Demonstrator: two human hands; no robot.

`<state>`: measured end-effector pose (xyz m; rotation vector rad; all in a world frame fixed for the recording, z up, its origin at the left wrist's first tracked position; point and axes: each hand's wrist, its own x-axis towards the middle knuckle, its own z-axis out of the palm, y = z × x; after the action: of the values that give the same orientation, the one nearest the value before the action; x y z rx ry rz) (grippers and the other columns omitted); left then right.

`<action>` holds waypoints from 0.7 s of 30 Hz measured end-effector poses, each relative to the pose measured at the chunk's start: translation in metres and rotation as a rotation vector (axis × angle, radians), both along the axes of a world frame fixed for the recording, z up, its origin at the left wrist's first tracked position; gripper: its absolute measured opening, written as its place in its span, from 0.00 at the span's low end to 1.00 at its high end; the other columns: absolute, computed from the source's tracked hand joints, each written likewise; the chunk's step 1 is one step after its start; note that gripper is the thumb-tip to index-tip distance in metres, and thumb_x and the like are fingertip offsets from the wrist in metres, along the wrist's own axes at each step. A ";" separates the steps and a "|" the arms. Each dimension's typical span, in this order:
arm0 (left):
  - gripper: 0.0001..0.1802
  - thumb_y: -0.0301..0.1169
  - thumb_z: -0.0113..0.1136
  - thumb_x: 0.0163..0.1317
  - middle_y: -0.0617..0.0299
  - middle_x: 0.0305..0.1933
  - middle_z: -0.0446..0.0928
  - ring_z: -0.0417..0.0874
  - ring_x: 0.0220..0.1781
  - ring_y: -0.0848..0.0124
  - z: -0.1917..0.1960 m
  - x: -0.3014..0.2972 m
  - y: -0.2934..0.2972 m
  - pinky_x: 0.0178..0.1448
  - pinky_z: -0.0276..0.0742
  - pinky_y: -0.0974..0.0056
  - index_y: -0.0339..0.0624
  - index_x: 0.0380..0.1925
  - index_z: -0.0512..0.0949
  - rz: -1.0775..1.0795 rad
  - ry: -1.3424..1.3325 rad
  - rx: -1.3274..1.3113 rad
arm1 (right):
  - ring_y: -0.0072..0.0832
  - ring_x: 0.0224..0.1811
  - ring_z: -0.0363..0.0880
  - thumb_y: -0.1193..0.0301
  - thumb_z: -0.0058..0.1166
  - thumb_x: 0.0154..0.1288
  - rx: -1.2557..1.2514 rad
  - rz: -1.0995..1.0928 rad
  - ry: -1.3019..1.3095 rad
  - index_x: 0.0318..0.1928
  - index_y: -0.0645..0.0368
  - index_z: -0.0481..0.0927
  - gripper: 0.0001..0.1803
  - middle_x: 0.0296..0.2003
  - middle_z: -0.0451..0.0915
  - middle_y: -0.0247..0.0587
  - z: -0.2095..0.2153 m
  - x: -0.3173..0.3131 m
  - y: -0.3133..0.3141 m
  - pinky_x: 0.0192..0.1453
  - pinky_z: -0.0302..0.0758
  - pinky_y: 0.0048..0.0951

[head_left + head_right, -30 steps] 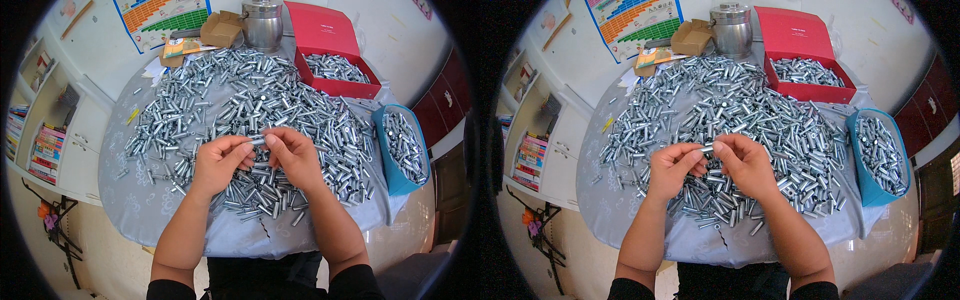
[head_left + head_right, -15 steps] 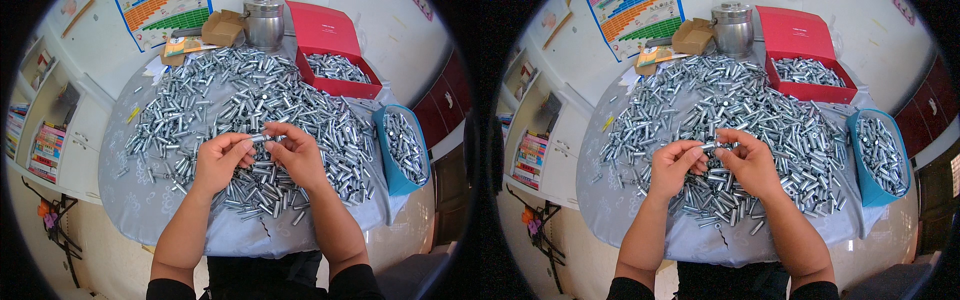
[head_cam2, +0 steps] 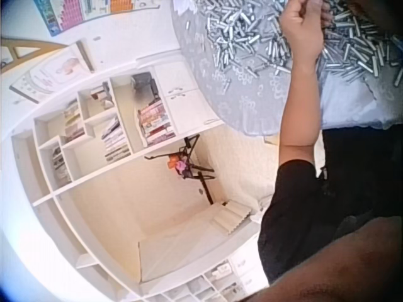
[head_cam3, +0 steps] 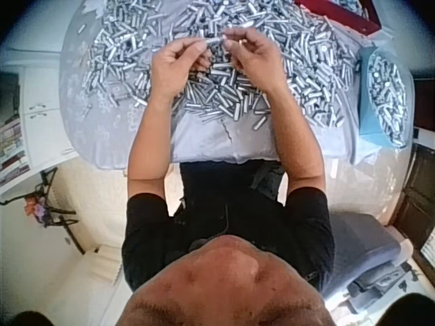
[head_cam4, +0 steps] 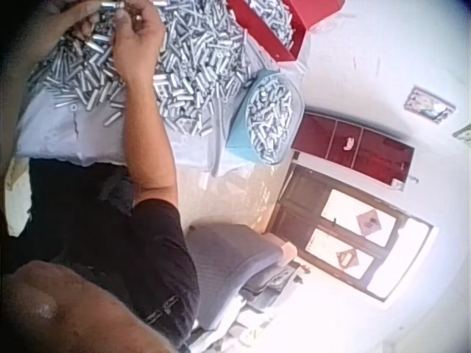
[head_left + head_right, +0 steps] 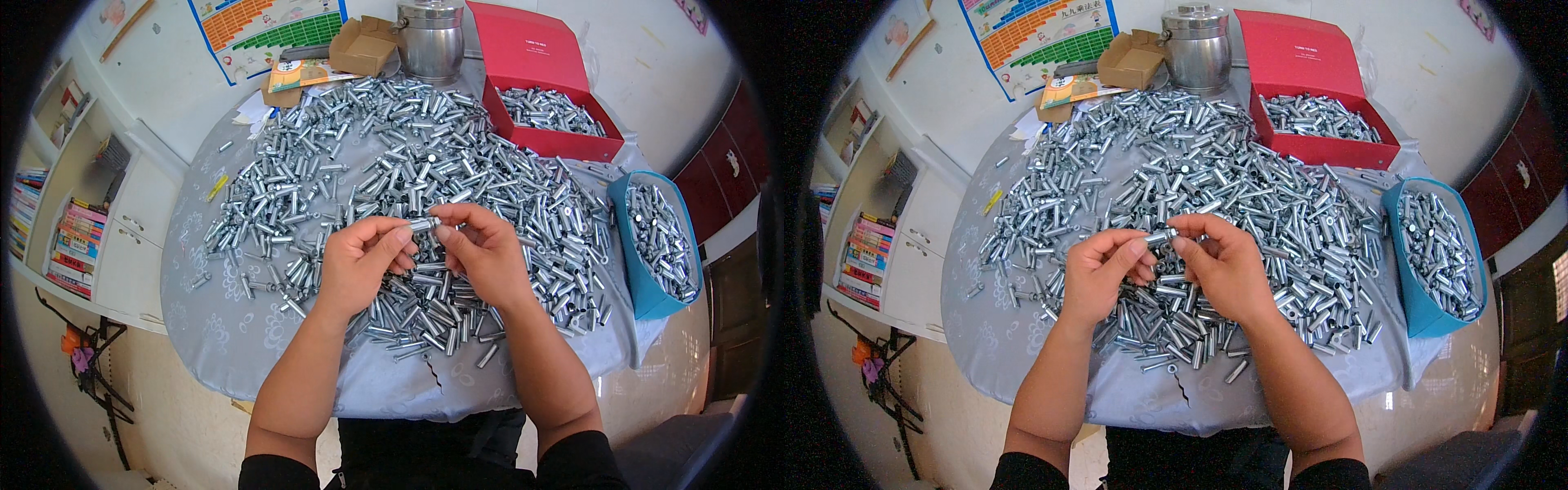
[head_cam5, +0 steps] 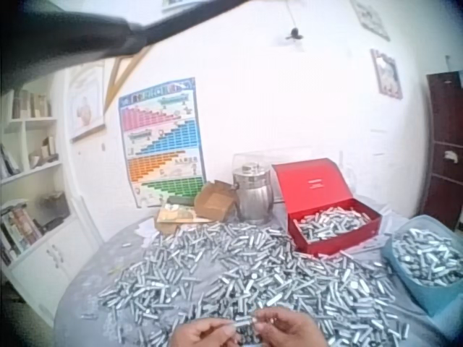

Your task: The person repeatedly picks up small cylindrical metal components from a large pile on a table and joins them together by hand. The person handles the parts one at a time, fitting them into each other, and places the assembled units back onto the table. The task involves continuous manual manipulation of the metal pieces without the use of tools.

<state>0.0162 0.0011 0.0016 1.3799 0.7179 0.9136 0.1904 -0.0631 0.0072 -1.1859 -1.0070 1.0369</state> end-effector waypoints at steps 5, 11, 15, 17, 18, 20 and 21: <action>0.11 0.30 0.58 0.66 0.59 0.32 0.82 0.82 0.29 0.77 0.001 0.000 -0.001 0.32 0.77 0.73 0.34 0.43 0.80 0.001 0.003 0.004 | 0.12 0.21 0.70 0.73 0.56 0.67 -0.066 0.002 0.014 0.46 0.61 0.80 0.09 0.27 0.79 0.29 0.002 0.002 0.000 0.23 0.66 0.15; 0.11 0.31 0.58 0.66 0.60 0.32 0.82 0.81 0.29 0.77 0.000 0.000 0.000 0.32 0.77 0.73 0.34 0.43 0.80 -0.001 -0.002 -0.006 | 0.12 0.21 0.70 0.73 0.56 0.67 -0.003 -0.041 0.016 0.46 0.61 0.80 0.09 0.29 0.79 0.30 0.004 -0.004 0.000 0.23 0.66 0.15; 0.11 0.31 0.58 0.66 0.60 0.32 0.82 0.81 0.29 0.77 0.002 0.001 -0.001 0.32 0.77 0.73 0.34 0.42 0.80 0.002 0.002 -0.009 | 0.13 0.21 0.71 0.71 0.55 0.68 -0.013 -0.003 -0.018 0.46 0.62 0.80 0.10 0.30 0.79 0.31 0.001 0.000 0.000 0.23 0.67 0.15; 0.11 0.31 0.58 0.66 0.60 0.32 0.82 0.81 0.29 0.77 0.001 0.001 -0.001 0.32 0.77 0.73 0.34 0.42 0.80 -0.002 -0.005 -0.013 | 0.13 0.21 0.71 0.70 0.54 0.68 -0.003 -0.014 0.007 0.45 0.63 0.80 0.10 0.30 0.79 0.31 0.003 -0.001 -0.001 0.23 0.67 0.15; 0.11 0.31 0.58 0.66 0.60 0.32 0.82 0.81 0.29 0.77 0.001 0.001 -0.001 0.32 0.77 0.73 0.34 0.42 0.80 -0.004 -0.008 -0.014 | 0.13 0.21 0.71 0.70 0.54 0.69 -0.034 -0.006 0.018 0.45 0.63 0.80 0.10 0.30 0.79 0.31 0.004 0.000 0.000 0.23 0.67 0.15; 0.11 0.31 0.58 0.66 0.60 0.31 0.82 0.81 0.29 0.77 0.001 0.000 -0.001 0.32 0.77 0.73 0.34 0.42 0.80 -0.002 -0.002 -0.007 | 0.13 0.20 0.71 0.69 0.54 0.69 -0.055 0.006 0.020 0.45 0.63 0.80 0.10 0.30 0.79 0.31 0.002 0.003 0.000 0.23 0.67 0.15; 0.12 0.32 0.58 0.66 0.60 0.31 0.82 0.81 0.29 0.77 0.001 0.001 -0.002 0.32 0.77 0.73 0.34 0.42 0.80 -0.002 0.002 -0.005 | 0.13 0.20 0.70 0.69 0.54 0.69 -0.046 0.009 0.011 0.45 0.63 0.80 0.10 0.29 0.79 0.30 -0.001 0.004 0.001 0.23 0.67 0.15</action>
<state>0.0167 -0.0008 0.0024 1.3770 0.7190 0.9084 0.1948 -0.0622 0.0063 -1.2124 -0.9856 1.0777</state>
